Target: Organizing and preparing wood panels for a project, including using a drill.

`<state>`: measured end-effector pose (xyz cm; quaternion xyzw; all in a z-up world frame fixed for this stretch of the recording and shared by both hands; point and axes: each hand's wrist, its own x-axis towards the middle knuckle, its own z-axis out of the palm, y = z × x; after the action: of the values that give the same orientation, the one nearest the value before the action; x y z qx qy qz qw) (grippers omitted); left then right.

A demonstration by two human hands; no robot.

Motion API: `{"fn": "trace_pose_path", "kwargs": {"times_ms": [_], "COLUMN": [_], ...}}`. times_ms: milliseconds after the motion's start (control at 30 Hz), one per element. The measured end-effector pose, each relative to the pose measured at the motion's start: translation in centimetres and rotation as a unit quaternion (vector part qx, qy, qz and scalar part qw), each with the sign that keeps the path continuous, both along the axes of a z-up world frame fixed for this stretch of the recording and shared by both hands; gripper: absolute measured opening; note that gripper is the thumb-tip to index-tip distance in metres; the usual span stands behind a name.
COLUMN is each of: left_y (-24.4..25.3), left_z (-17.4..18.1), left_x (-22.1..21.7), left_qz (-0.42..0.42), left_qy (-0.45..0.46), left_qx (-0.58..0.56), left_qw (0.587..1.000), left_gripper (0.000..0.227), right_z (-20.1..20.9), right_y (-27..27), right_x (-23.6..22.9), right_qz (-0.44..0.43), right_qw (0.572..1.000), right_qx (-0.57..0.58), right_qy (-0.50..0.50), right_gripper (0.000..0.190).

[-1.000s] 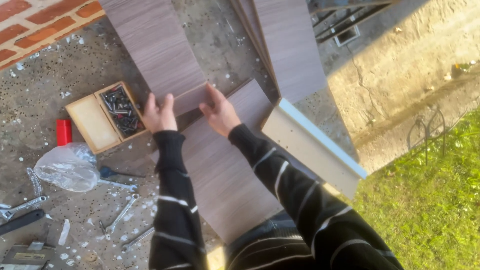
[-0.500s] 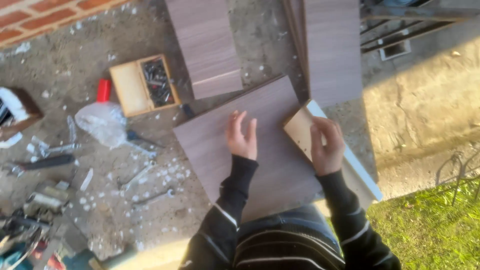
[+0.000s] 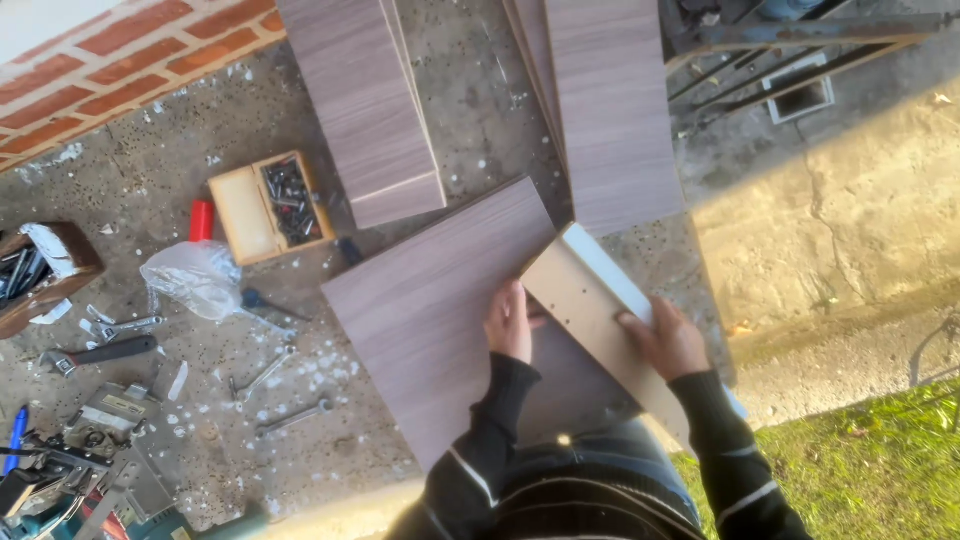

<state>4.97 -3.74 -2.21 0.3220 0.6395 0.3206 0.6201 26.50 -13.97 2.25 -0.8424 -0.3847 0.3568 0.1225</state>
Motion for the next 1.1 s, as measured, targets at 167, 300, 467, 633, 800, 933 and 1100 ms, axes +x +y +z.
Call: {"fn": "trace_pose_path", "kwargs": {"times_ms": [167, 300, 467, 633, 800, 933, 1100], "left_y": [-2.2, -2.6, -2.9, -2.6, -2.2, -2.9, -4.8], "left_z": [-0.6, 0.9, 1.0, 1.6, 1.1, 0.0, 1.1], "left_x": [1.8, 2.2, 1.7, 1.5, 1.8, 1.0, -1.7], "left_qz": [0.009, -0.017, -0.069, -0.074, -0.101, -0.1, -0.087], "left_qy": [-0.184, -0.154, 0.006, 0.017, 0.023, 0.02, -0.034], "left_qx": [-0.04, -0.033, 0.008, 0.021, 0.04, 0.048, 0.038], "left_qw": [0.982, 0.987, 0.998, 0.997, 0.994, 0.994, 0.995], "left_gripper": [0.069, 0.067, 0.046, 0.039, 0.037, 0.038, 0.043], "right_z": [0.5, 0.5, 0.1, -0.6, -1.4, -2.9, 2.9], "right_y": [-1.8, -3.7, -7.1, -8.7, -6.6, -7.7, -3.4], "right_x": [0.6, 3.5, 7.1, 8.1, 6.3, 6.2, 2.3], "right_qz": [0.03, -0.079, -0.124, -0.012, 0.042, 0.023, 0.039], "right_qw": [0.988, 0.997, 0.984, 0.992, 0.984, 0.989, 0.994], "right_qx": [0.107, -0.025, 0.047, -0.07, -0.088, -0.007, 0.049], "right_qy": [-0.104, -0.001, -0.12, -0.107, -0.151, -0.147, -0.091], "right_gripper": [0.059, 0.053, 0.045, 0.051, 0.063, 0.061, 0.057]}}
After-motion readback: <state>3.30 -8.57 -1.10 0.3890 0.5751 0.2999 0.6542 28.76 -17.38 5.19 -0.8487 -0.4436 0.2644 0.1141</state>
